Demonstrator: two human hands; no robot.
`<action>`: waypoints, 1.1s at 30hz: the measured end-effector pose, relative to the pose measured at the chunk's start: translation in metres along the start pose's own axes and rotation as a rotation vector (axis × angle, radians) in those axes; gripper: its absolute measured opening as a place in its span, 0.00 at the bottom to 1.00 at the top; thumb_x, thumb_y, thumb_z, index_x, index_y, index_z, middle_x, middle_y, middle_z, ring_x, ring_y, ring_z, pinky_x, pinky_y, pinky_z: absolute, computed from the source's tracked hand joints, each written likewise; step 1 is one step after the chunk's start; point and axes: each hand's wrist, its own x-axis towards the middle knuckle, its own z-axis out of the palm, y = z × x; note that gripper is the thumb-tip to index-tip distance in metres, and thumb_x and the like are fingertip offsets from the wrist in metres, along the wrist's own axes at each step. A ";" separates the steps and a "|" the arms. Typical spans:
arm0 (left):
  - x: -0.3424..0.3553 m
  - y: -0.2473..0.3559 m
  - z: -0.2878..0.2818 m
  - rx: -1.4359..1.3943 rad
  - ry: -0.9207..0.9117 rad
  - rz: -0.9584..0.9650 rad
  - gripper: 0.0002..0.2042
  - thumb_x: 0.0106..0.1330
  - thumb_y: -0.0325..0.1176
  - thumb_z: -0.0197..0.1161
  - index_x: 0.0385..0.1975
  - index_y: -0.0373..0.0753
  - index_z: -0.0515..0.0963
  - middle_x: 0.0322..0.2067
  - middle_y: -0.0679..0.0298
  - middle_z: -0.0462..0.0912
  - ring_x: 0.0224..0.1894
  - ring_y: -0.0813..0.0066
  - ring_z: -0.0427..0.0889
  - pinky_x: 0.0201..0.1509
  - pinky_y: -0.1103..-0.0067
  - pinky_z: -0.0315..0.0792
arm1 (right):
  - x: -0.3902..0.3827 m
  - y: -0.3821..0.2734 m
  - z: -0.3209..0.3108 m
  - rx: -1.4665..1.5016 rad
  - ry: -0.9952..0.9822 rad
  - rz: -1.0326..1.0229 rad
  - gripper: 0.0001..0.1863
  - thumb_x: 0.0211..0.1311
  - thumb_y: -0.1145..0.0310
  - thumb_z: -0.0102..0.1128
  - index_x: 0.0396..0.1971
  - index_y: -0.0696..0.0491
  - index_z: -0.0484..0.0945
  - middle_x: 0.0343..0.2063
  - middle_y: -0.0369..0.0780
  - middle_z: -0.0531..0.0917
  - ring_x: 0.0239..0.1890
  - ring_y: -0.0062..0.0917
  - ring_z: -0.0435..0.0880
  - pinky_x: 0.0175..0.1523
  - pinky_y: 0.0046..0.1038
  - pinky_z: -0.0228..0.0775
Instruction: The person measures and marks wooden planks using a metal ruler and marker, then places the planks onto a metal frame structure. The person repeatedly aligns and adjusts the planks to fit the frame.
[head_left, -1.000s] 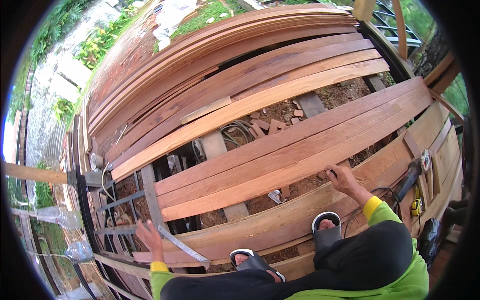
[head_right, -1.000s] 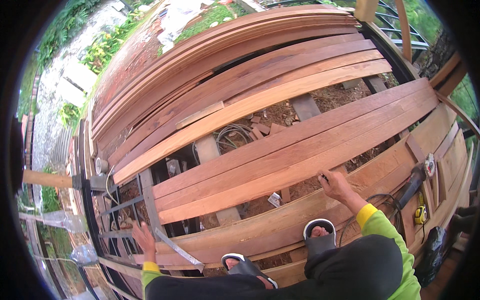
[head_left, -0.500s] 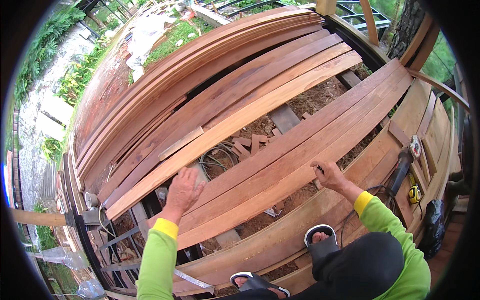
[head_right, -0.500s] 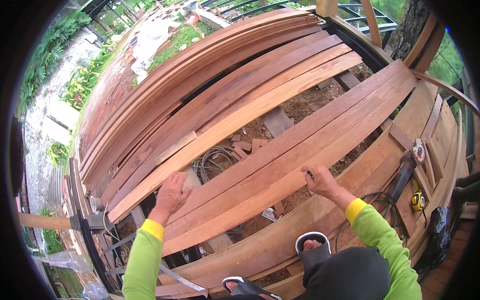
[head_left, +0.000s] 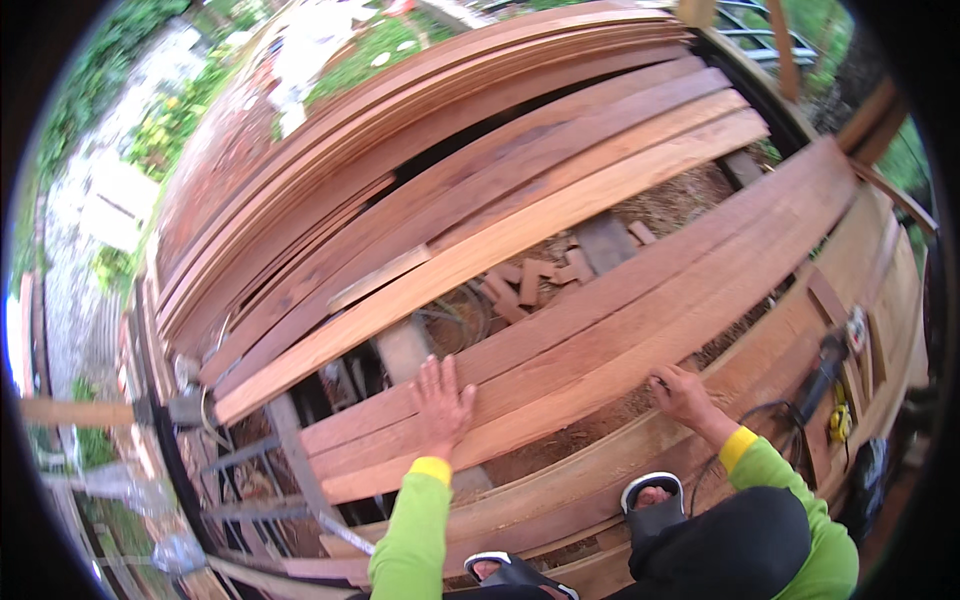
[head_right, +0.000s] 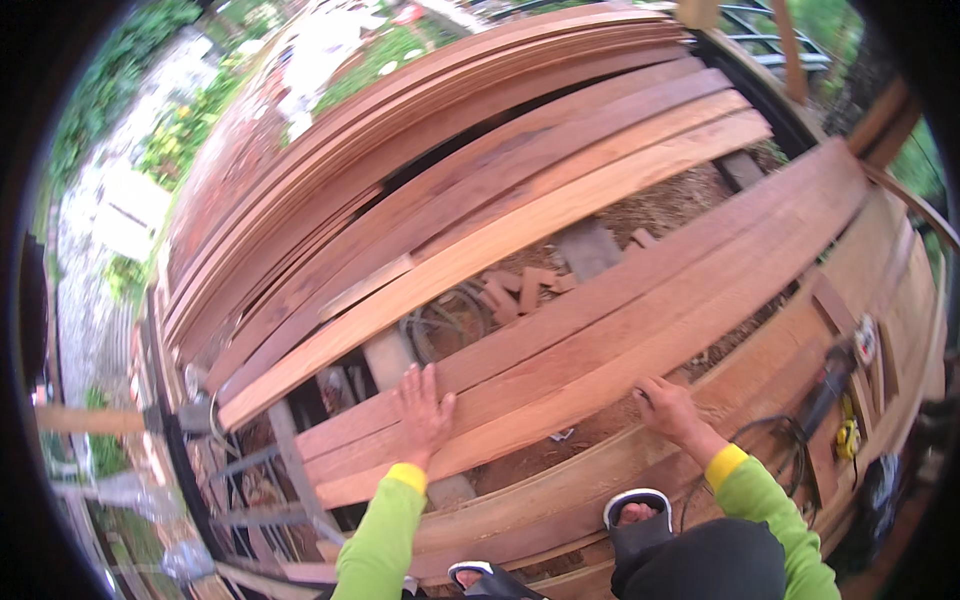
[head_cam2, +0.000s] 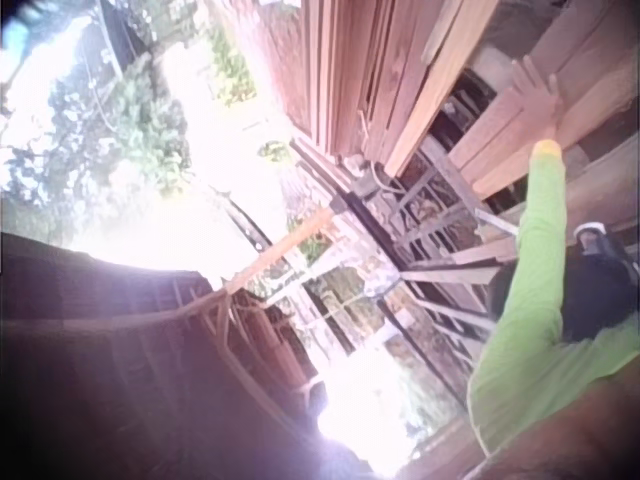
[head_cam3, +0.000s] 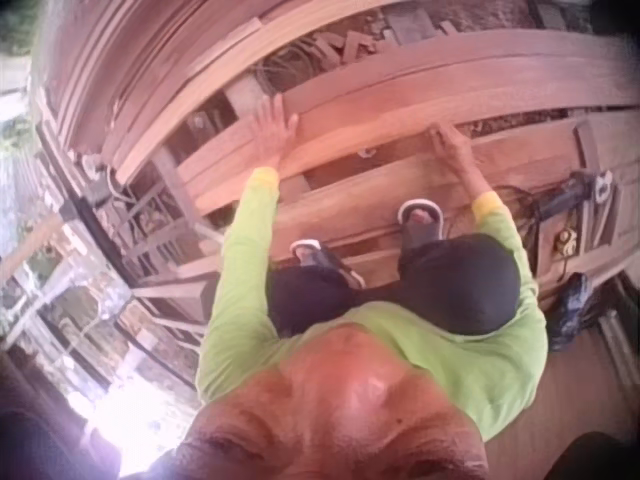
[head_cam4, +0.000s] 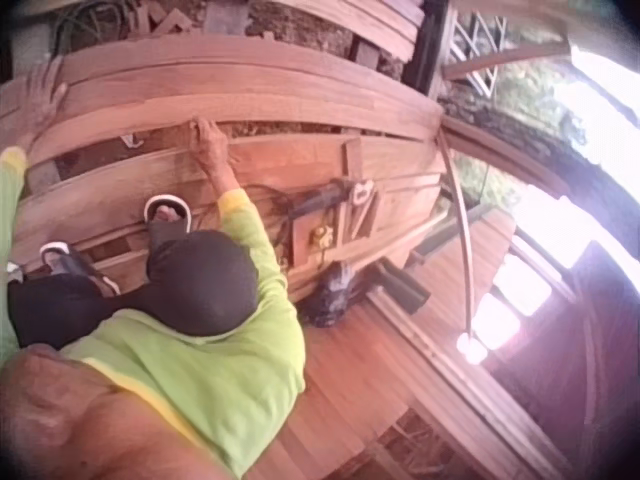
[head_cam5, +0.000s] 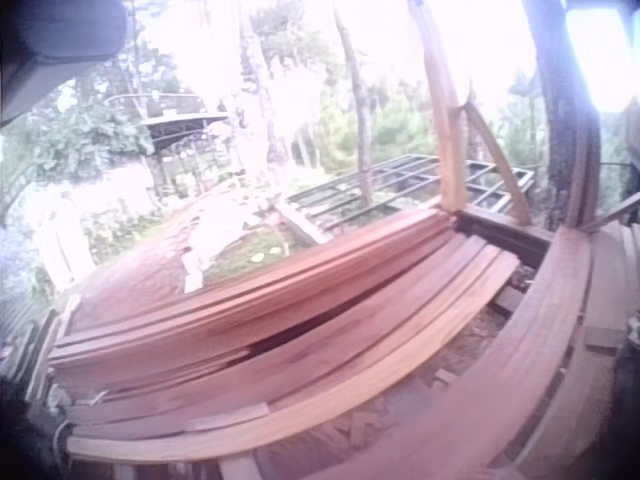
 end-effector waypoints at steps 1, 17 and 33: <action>-0.003 0.002 0.005 0.037 0.052 -0.029 0.33 0.66 0.52 0.48 0.67 0.42 0.55 0.67 0.48 0.52 0.69 0.47 0.51 0.68 0.47 0.43 | -0.001 -0.001 0.000 -0.020 -0.015 -0.008 0.05 0.57 0.72 0.56 0.34 0.54 0.76 0.28 0.47 0.80 0.30 0.44 0.80 0.32 0.39 0.72; -0.007 0.006 0.012 -0.003 0.124 -0.123 0.33 0.67 0.53 0.45 0.68 0.44 0.52 0.68 0.48 0.51 0.69 0.48 0.50 0.67 0.46 0.42 | 0.006 0.008 0.014 -0.007 -0.005 -0.102 0.04 0.58 0.78 0.54 0.33 0.59 0.75 0.27 0.48 0.79 0.30 0.43 0.80 0.36 0.35 0.71; 0.018 -0.037 0.009 0.017 0.151 -0.380 0.31 0.67 0.52 0.46 0.65 0.41 0.57 0.67 0.46 0.52 0.68 0.48 0.50 0.68 0.50 0.44 | 0.202 -0.064 -0.008 -0.109 -0.134 -0.424 0.07 0.58 0.79 0.55 0.37 0.58 0.75 0.31 0.48 0.79 0.33 0.44 0.79 0.37 0.37 0.72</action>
